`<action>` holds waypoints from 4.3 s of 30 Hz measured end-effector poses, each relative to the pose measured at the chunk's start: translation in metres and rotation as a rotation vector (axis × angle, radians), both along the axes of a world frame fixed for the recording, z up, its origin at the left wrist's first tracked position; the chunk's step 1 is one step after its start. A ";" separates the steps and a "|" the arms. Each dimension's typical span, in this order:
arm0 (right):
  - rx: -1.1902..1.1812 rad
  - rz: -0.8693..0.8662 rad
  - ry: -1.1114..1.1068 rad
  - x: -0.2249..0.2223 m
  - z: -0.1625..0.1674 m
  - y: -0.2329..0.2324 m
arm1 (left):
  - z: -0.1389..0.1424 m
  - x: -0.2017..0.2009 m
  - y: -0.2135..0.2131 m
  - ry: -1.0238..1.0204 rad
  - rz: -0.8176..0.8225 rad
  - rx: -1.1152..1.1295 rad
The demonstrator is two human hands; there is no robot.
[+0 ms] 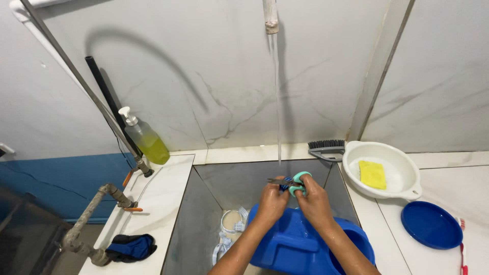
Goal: The person scrubs a large blue plastic water jug with a yellow sponge under running water, brushes its cap with a toothbrush, rinses and shakes out the jug, then holds it under the tap to fill it with water.
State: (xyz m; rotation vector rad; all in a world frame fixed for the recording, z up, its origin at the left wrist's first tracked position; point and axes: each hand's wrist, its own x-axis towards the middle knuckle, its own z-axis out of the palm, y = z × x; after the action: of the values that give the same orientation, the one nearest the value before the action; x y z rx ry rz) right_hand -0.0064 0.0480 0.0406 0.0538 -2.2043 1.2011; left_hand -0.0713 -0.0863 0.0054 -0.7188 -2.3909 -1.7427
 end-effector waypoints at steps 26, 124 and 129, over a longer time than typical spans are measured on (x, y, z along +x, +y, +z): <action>-0.237 -0.131 0.105 -0.033 -0.014 0.001 | 0.015 -0.016 0.004 0.152 0.023 0.060; 0.004 -0.295 -0.639 -0.026 -0.022 0.089 | -0.020 -0.066 0.158 -0.570 -0.007 1.118; 0.010 -0.285 -0.602 -0.024 -0.022 0.085 | -0.020 -0.066 0.158 -0.531 -0.005 1.110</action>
State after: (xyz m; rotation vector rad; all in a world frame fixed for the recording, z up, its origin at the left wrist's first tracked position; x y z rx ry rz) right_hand -0.0308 0.1333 0.0186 -0.6771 -2.6025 1.1405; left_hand -0.1374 0.0714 -0.0141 -0.0859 -1.1381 -3.0011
